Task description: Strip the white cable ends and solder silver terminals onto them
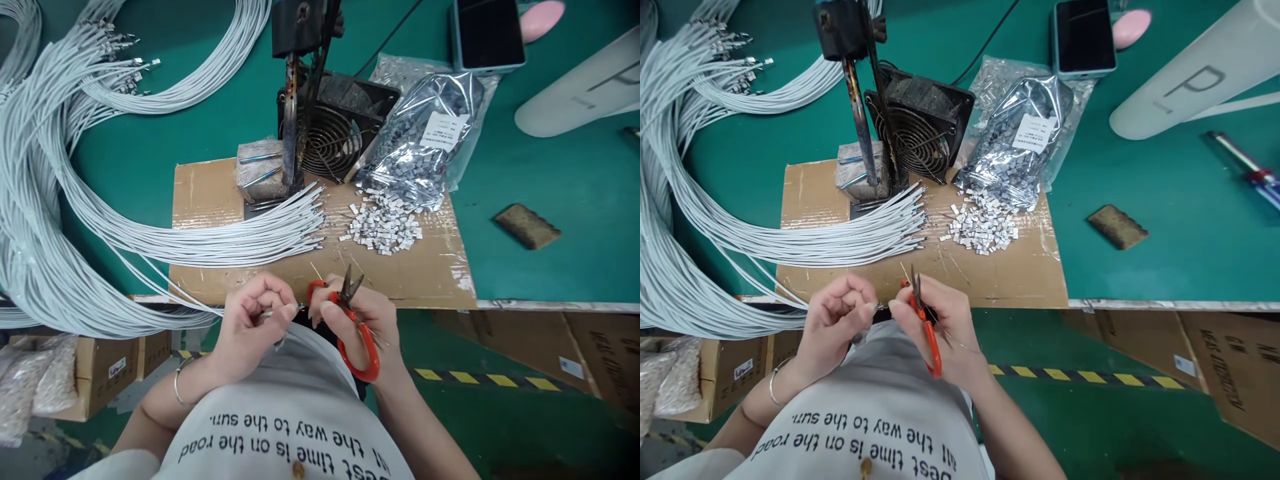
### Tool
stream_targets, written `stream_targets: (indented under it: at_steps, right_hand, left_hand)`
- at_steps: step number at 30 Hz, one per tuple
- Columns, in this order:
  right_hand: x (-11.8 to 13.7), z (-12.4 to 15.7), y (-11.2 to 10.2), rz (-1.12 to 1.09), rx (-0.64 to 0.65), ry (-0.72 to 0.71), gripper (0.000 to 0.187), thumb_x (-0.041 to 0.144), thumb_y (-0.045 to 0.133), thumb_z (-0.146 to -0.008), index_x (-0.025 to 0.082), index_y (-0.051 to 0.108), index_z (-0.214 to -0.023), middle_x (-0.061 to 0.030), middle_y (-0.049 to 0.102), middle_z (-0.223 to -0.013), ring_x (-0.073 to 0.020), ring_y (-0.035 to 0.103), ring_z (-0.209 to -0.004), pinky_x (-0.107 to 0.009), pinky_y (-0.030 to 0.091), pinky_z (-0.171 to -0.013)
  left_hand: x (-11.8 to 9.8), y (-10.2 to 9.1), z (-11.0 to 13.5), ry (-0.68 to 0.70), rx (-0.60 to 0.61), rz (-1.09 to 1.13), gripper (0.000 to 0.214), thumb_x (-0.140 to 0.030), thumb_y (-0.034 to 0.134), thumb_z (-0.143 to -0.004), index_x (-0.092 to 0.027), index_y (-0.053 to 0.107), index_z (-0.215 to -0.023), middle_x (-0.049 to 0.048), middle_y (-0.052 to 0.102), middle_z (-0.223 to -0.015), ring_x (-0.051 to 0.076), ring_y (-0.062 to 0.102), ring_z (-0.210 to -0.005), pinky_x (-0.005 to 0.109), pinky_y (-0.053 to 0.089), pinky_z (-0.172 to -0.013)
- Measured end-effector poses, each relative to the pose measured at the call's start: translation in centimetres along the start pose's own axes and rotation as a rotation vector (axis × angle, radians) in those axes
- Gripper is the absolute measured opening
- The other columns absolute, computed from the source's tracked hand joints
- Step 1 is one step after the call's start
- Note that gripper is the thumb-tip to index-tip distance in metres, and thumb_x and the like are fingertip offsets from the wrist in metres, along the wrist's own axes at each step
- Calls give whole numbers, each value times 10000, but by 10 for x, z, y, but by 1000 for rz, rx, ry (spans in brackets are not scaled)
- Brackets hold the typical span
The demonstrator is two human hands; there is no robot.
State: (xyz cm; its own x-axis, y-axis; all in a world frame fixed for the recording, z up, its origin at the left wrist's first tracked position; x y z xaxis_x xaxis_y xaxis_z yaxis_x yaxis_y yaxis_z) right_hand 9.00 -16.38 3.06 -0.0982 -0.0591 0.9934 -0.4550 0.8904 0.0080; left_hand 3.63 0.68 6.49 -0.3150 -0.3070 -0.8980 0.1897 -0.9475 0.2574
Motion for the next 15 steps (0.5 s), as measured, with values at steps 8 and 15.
stream_targets:
  at_steps: [8, 15]
  right_hand:
    - [7, -15, 7, 116, 32, -233, 231, 81, 645, -982, 207, 544, -817, 46, 418, -733, -89, 363, -606, -245, 303, -536]
    - [1, -11, 10, 335, -79, -328, 196, 53, 626, -938, 213, 569, -839, 36, 486, -723, -101, 433, -603, -238, 386, -545]
  left_hand:
    - [0, 1, -1, -44, 65, 34, 250, -380, 807, -939, -192, 659, -868, -75, 517, -576, 55, 333, -463, 202, 236, -444]
    - [4, -1, -7, -109, 124, 77, 195, -370, 767, -979, -194, 699, -928, -58, 532, -617, 75, 386, -531, 215, 304, -512]
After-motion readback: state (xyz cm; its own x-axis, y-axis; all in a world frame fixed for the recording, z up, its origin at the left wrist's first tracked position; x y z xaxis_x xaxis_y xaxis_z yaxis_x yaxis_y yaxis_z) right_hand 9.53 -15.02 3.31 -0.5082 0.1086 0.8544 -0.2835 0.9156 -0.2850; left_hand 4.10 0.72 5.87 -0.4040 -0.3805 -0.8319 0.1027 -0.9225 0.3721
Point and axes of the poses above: each hand's wrist, its own z-axis away from the middle knuckle, its own y-axis out of the palm, x = y × z, the point moved 1 cm from there along -z, towards the middle knuckle
